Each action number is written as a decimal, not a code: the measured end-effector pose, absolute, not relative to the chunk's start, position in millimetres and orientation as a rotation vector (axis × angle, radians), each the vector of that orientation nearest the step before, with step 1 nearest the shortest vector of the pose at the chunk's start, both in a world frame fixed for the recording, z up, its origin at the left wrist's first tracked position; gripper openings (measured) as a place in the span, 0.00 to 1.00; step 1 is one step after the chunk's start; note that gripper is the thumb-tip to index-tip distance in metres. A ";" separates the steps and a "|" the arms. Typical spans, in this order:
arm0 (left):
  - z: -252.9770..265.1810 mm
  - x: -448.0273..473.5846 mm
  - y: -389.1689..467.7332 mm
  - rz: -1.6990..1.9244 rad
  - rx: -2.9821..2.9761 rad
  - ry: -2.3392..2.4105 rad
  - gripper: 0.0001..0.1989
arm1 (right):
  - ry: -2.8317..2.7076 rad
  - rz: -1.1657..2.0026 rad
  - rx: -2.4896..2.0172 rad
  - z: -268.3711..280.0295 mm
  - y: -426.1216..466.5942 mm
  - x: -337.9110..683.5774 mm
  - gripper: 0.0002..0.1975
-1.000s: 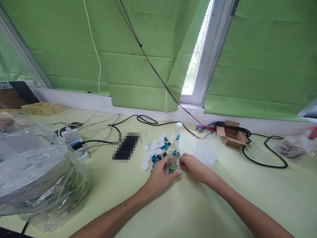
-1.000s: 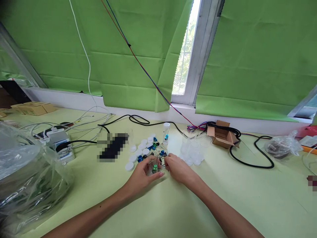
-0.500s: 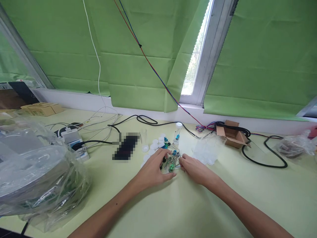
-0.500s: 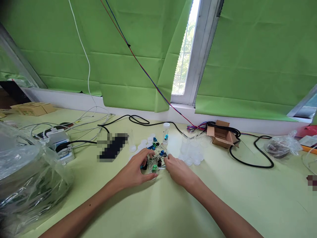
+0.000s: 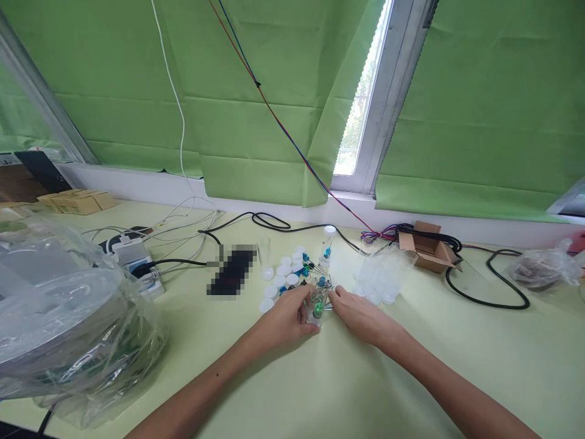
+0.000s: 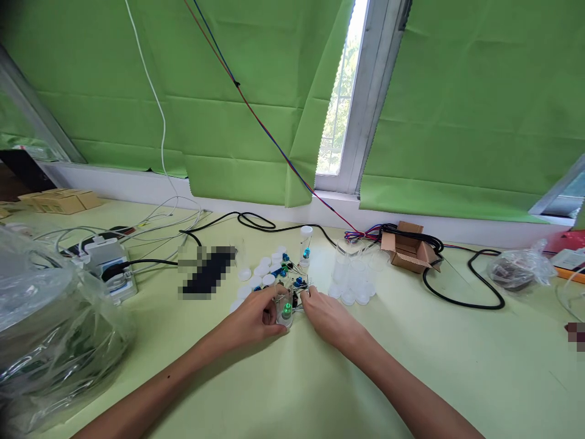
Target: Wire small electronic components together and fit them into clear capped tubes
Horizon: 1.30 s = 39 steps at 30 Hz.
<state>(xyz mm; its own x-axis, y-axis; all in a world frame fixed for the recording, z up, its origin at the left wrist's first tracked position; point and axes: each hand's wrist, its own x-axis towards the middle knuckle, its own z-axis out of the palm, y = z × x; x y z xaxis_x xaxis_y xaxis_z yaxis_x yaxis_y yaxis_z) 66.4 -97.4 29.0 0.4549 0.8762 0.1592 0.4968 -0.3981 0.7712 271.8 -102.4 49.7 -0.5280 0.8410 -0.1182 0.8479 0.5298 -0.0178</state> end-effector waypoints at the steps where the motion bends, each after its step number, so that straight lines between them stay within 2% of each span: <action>1: 28.5 67.0 -97.2 0.737 2.046 1.141 0.17 | 2.666 -0.113 1.471 49.4 -102.0 272.4 0.14; 7: 30.6 74.3 -100.6 0.720 2.024 1.152 0.10 | 2.574 -0.104 1.459 53.7 -102.3 278.4 0.16; 14: 24.0 82.1 -102.1 0.846 2.013 1.173 0.11 | 2.413 -0.210 1.514 69.7 -107.6 289.8 0.17; 24: 15.3 89.9 -102.6 0.894 2.076 1.272 0.09 | 2.433 -0.548 1.390 88.2 -116.5 280.7 0.10; 27: 16.2 87.3 -99.5 0.879 2.091 1.281 0.12 | 2.470 -0.633 1.395 85.2 -117.3 276.5 0.09; 32: 33.6 68.5 -86.7 0.827 2.152 1.219 0.23 | 2.476 -0.759 1.449 78.7 -117.8 273.5 0.09; 36: 50.6 47.1 -75.5 0.788 2.313 1.292 0.14 | 2.461 -0.897 1.438 73.0 -119.0 271.1 0.08; 39: 56.1 35.4 -70.1 0.738 2.400 1.382 0.07 | 2.575 -0.820 1.379 67.8 -120.8 267.2 0.06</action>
